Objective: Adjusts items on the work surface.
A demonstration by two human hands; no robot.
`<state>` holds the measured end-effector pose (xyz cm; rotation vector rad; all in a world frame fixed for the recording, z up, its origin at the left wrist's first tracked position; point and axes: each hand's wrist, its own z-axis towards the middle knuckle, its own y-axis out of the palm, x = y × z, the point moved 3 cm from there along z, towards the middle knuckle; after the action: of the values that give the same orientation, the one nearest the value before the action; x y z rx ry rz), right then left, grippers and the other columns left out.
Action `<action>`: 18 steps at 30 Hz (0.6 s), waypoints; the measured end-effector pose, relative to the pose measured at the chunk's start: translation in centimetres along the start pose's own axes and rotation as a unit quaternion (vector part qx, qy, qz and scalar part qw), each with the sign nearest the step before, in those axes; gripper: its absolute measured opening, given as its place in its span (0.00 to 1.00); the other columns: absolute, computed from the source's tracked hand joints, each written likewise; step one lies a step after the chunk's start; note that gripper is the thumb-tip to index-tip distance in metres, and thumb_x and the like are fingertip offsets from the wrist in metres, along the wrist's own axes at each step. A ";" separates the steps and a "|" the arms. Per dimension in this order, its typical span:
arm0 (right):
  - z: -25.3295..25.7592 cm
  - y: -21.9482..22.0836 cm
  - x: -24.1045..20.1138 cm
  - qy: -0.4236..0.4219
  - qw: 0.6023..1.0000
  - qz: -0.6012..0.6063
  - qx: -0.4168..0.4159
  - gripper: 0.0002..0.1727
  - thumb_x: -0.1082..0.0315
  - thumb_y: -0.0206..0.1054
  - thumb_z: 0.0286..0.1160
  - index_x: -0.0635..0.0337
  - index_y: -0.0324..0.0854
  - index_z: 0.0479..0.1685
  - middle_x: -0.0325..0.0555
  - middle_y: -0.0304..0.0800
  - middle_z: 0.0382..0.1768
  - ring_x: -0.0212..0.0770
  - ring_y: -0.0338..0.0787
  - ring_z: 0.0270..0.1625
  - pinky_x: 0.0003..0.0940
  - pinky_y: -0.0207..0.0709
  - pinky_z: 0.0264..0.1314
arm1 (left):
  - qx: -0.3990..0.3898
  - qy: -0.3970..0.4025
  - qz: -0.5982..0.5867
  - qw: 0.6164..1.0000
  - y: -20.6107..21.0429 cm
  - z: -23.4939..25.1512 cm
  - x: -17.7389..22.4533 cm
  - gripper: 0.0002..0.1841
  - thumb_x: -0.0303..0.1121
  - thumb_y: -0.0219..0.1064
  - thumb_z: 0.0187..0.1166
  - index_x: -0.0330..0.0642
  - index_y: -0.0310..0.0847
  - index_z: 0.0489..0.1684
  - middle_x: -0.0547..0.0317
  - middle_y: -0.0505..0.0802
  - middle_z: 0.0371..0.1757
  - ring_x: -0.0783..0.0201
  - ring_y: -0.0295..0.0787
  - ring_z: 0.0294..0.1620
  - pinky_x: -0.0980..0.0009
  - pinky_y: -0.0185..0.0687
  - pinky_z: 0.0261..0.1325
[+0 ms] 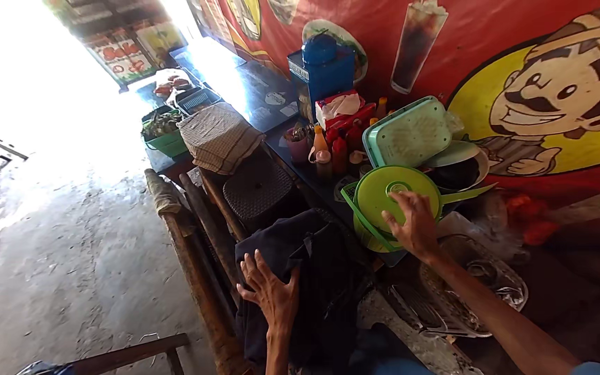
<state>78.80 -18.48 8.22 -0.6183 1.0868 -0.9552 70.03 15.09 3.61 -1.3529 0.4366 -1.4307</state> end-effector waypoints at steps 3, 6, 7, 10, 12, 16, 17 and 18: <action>2.3 -0.6 1.4 0.035 0.999 -0.014 0.034 0.40 0.49 0.72 0.74 0.63 0.70 0.83 0.68 0.70 0.81 0.74 0.69 0.80 0.67 0.67 0.78 | -0.002 0.041 -0.001 0.999 1.4 0.1 1.5 0.54 0.65 0.68 0.67 0.31 0.60 0.88 0.29 0.65 0.88 0.29 0.50 0.92 0.19 0.28 0.82; 3.8 -0.1 2.6 0.053 0.998 -0.030 -0.030 0.48 0.44 0.75 0.71 0.60 0.62 0.89 0.66 0.67 0.84 0.71 0.68 0.84 0.66 0.64 0.81 | -0.008 0.060 0.016 0.998 3.0 -0.2 2.1 0.55 0.64 0.71 0.64 0.31 0.62 0.87 0.32 0.69 0.87 0.31 0.54 0.91 0.19 0.27 0.82; 4.2 0.2 3.0 0.058 0.996 -0.029 -0.062 0.48 0.43 0.74 0.73 0.59 0.63 0.89 0.65 0.69 0.83 0.69 0.69 0.84 0.66 0.63 0.82 | -0.007 0.063 0.025 0.998 3.5 -0.3 2.0 0.55 0.63 0.73 0.61 0.31 0.63 0.87 0.32 0.70 0.86 0.31 0.54 0.91 0.19 0.27 0.82; 5.2 0.9 3.8 0.064 0.992 -0.013 -0.110 0.41 0.46 0.74 0.74 0.59 0.71 0.84 0.65 0.77 0.76 0.66 0.73 0.81 0.63 0.67 0.80 | 0.002 0.068 0.051 0.996 4.2 -0.4 1.3 0.54 0.62 0.74 0.59 0.31 0.66 0.85 0.33 0.72 0.85 0.32 0.56 0.91 0.19 0.29 0.82; 5.5 1.1 3.9 0.078 0.991 0.003 -0.109 0.40 0.48 0.77 0.72 0.58 0.74 0.82 0.65 0.79 0.74 0.65 0.76 0.79 0.61 0.69 0.78 | 0.006 0.069 0.058 0.996 4.4 -0.5 1.1 0.53 0.63 0.73 0.59 0.32 0.68 0.84 0.34 0.73 0.85 0.33 0.57 0.90 0.20 0.30 0.82; 5.3 1.2 4.1 0.071 0.993 -0.003 -0.092 0.40 0.47 0.77 0.71 0.57 0.74 0.82 0.65 0.78 0.75 0.66 0.75 0.78 0.60 0.70 0.78 | 0.014 0.070 0.068 0.995 4.7 -0.5 1.0 0.50 0.64 0.70 0.61 0.34 0.71 0.82 0.36 0.74 0.84 0.34 0.60 0.89 0.21 0.32 0.82; 5.1 1.0 3.8 0.069 0.994 -0.006 -0.087 0.41 0.47 0.77 0.71 0.58 0.72 0.83 0.65 0.76 0.77 0.68 0.73 0.79 0.62 0.68 0.78 | 0.012 0.071 0.068 0.995 4.7 -0.5 1.0 0.50 0.64 0.70 0.61 0.34 0.72 0.82 0.36 0.74 0.84 0.34 0.60 0.89 0.21 0.32 0.82; 4.7 0.7 3.3 0.066 0.995 -0.010 -0.080 0.42 0.47 0.76 0.72 0.60 0.71 0.84 0.66 0.72 0.80 0.70 0.70 0.81 0.65 0.66 0.79 | 0.010 0.071 0.069 0.995 4.7 -0.5 1.0 0.50 0.64 0.70 0.61 0.34 0.72 0.81 0.36 0.75 0.84 0.34 0.60 0.89 0.21 0.32 0.82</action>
<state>83.90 -21.19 7.92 -0.7048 1.2863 -0.9419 71.80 12.36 0.07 -1.1847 0.5963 -1.4170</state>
